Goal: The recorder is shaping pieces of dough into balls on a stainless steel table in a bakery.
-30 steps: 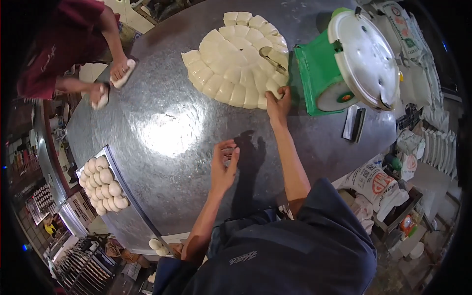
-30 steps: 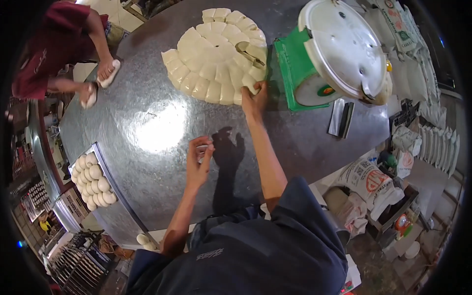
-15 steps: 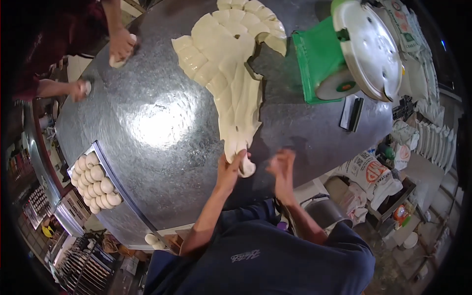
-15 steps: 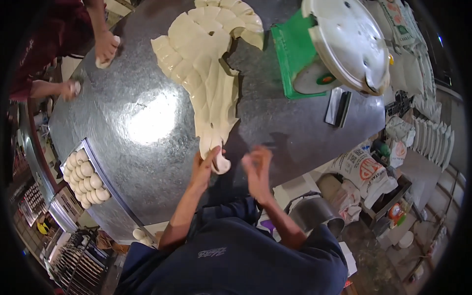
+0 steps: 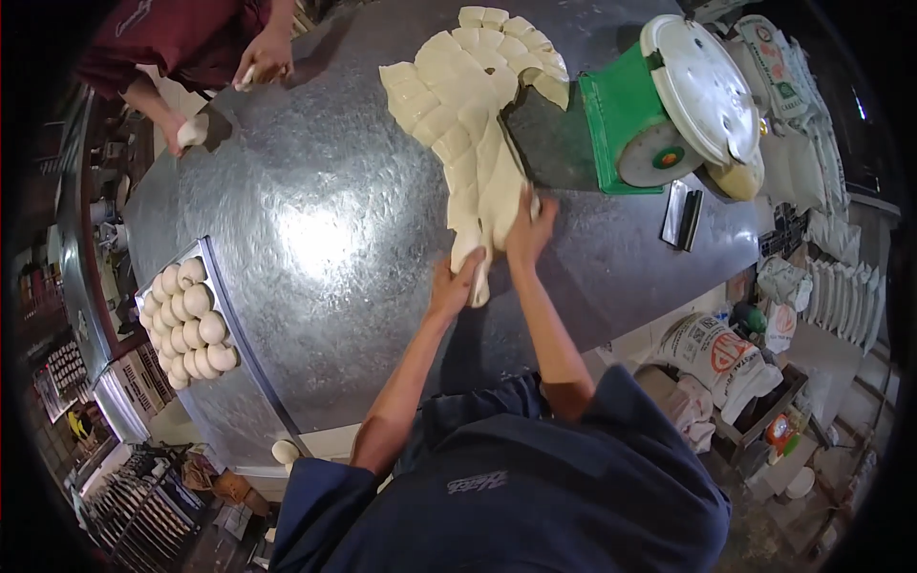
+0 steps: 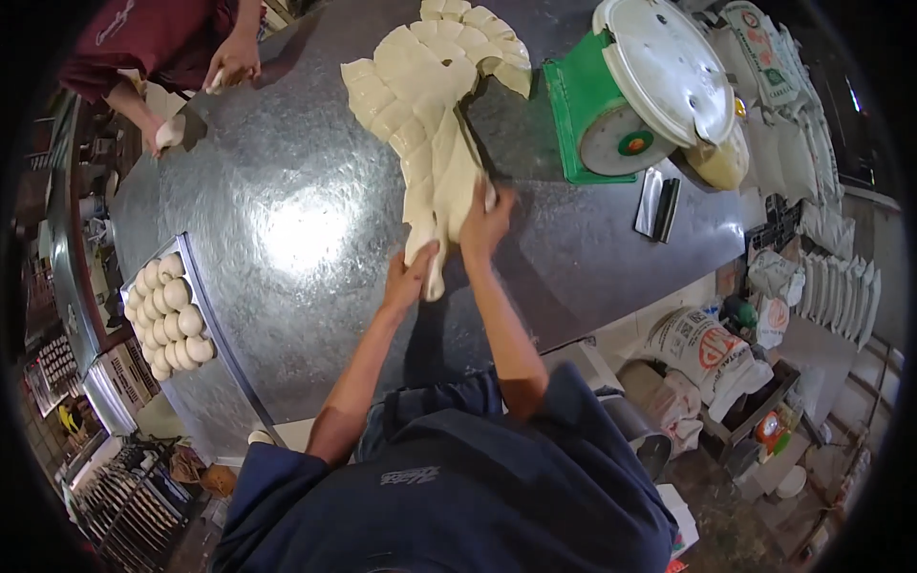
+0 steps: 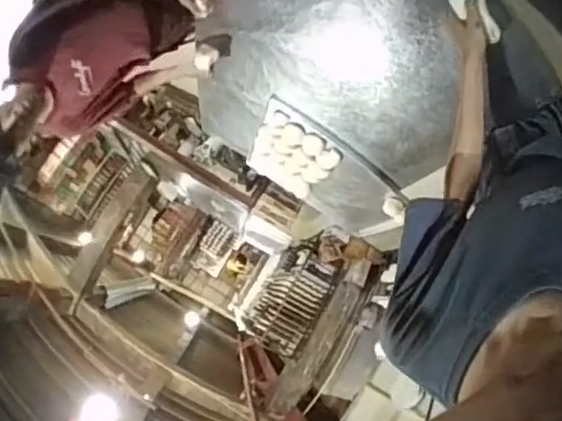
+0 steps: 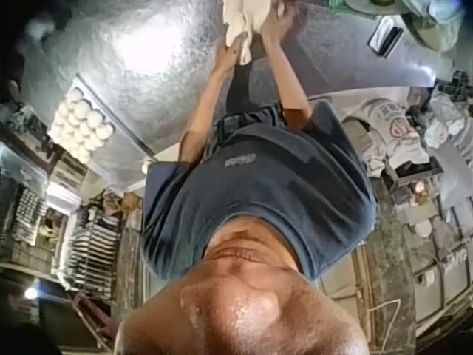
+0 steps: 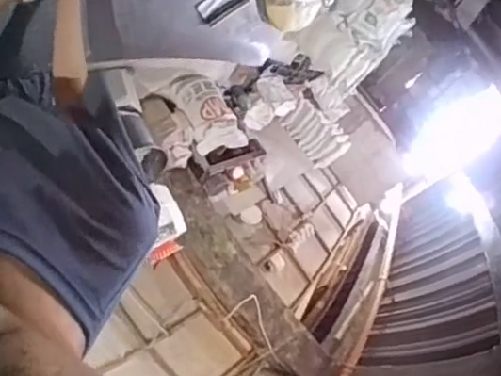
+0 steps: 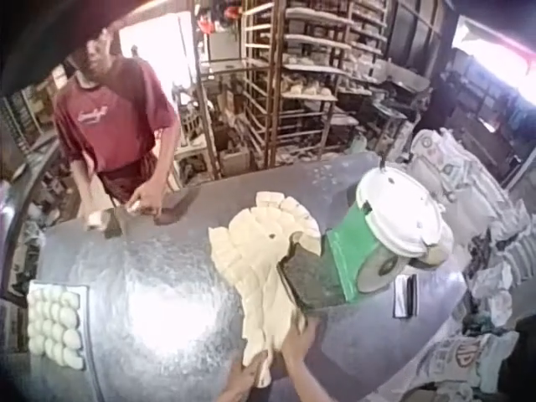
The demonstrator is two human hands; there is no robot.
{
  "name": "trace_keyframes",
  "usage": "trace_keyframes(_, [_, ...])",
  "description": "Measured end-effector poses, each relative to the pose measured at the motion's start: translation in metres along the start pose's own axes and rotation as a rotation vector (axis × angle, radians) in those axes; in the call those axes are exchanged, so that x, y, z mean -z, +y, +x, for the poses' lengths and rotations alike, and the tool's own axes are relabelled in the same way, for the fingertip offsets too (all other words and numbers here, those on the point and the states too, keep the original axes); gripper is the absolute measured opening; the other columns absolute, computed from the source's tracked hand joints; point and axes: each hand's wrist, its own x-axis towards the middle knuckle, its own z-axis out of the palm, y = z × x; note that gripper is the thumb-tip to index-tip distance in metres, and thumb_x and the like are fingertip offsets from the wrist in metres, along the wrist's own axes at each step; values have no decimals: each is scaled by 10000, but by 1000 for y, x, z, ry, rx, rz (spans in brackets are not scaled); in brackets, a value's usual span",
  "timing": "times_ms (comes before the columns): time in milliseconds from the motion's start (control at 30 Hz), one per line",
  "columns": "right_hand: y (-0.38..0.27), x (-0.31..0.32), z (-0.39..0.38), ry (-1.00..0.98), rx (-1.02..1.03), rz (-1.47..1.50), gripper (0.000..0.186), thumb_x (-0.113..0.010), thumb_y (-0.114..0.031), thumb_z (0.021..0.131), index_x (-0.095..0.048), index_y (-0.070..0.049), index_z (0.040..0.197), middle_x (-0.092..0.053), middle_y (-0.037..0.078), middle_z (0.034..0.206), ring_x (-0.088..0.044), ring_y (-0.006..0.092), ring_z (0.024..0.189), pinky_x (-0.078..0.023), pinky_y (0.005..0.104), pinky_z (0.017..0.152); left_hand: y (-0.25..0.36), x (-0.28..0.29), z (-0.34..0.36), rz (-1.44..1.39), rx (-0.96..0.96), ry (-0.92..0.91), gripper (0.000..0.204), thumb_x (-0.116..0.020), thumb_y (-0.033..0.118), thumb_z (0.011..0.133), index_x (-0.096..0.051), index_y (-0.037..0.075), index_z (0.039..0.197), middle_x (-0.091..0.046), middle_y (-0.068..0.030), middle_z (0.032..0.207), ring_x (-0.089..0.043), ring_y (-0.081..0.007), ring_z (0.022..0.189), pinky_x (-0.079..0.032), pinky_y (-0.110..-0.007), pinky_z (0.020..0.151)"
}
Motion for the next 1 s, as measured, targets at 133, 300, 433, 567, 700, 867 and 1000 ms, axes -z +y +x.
trace_keyframes(133, [27,103,-119,-63,-412,128,411,-542,-425,983,-511,-16,993,-528,74,905,-489,172,845,-413,300,816,-77,19,-70,105,61,28,477,-676,406,848,-669,-44,1003,-658,-95,778,-602,-182,707,-480,-287,647])
trace_keyframes(300, [61,192,-229,-179,-463,-13,444,-554,-415,979,-444,0,1088,-495,100,951,-501,198,852,-441,314,822,-174,57,-145,537,-43,-213,542,-668,382,841,-605,-54,1156,-669,-176,1018,-631,-227,863,-498,-312,734])
trace_keyframes(433, [76,189,-255,-270,80,-254,500,-627,-410,935,-430,1,1141,-502,126,1003,-532,246,896,-455,338,850,-197,48,-140,114,-7,-86,470,-658,348,846,-646,-46,1102,-689,-152,918,-630,-228,799,-504,-329,694])
trace_keyframes(567, [68,175,-246,10,-141,-390,540,-723,-369,872,-438,-7,1154,-528,157,1012,-545,287,932,-471,357,861,-160,44,-161,304,-260,-223,488,-654,350,838,-641,-63,1098,-689,-185,934,-632,-282,802,-509,-349,746])
trace_keyframes(700, [40,189,-201,-66,-260,89,588,-794,-322,819,-420,-24,1161,-590,156,974,-601,239,855,-513,348,751,-108,88,-245,285,-460,-83,394,-692,188,792,-634,-57,1095,-688,-165,920,-620,-236,763,-504,-322,716])
trace_keyframes(867, [10,200,-121,-50,-300,371,545,-804,-326,817,-429,-46,1097,-597,153,963,-614,186,779,-521,282,651,-77,139,-319,205,-613,60,347,-655,79,771,-615,-56,1088,-676,-136,922,-611,-199,769,-498,-300,713])
trace_keyframes(1000, [5,191,-64,-40,-223,322,553,-811,-365,794,-446,-53,1070,-592,148,932,-604,187,764,-516,293,649,-46,178,-319,88,-959,180,372,-624,88,792,-607,-42,1140,-673,-125,912,-618,-212,818,-496,-312,782])
